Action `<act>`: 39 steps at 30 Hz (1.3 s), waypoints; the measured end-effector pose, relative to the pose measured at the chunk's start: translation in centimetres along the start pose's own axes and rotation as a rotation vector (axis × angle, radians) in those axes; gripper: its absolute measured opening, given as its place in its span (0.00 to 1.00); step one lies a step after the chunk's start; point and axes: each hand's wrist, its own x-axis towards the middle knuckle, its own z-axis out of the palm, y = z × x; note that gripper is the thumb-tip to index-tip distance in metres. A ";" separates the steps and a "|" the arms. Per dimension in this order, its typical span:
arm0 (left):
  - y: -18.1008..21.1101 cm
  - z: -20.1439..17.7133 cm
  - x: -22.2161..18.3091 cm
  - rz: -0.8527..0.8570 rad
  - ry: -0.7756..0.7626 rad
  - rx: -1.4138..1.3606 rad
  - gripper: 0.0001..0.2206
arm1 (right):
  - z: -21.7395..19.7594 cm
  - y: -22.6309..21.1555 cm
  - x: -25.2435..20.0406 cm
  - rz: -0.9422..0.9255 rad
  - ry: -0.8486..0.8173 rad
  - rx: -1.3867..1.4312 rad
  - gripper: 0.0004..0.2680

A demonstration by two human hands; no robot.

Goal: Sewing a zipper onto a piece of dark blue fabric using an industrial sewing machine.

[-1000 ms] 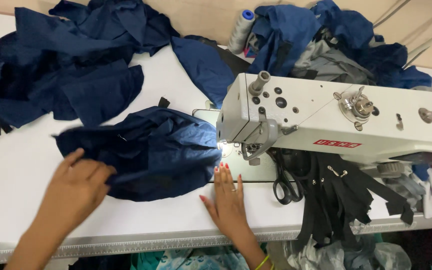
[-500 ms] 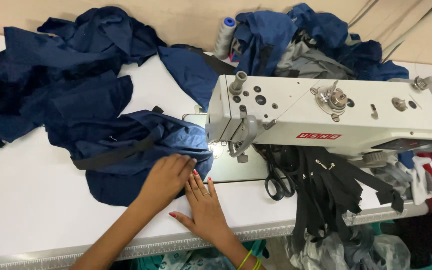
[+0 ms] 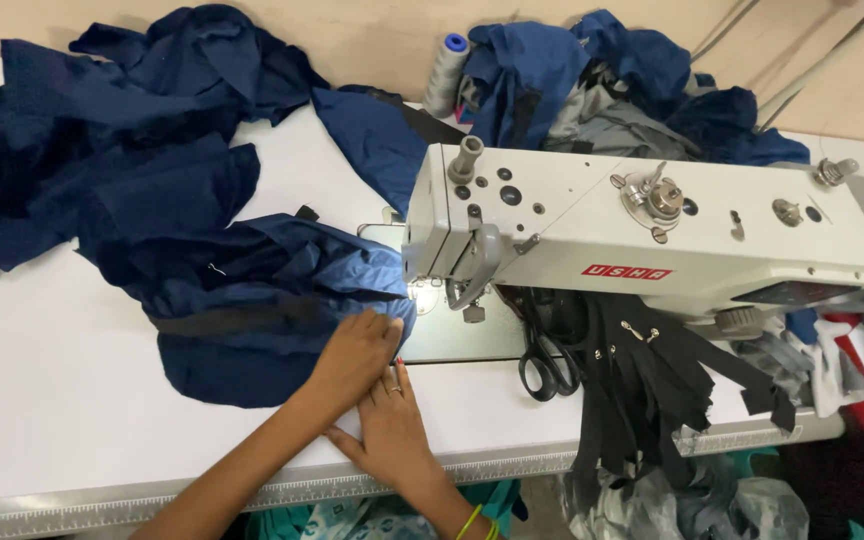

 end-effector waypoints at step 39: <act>1.7 8.5 1.8 -0.139 0.007 0.129 0.03 | -0.1 1.3 -0.6 0.087 -0.001 0.092 0.25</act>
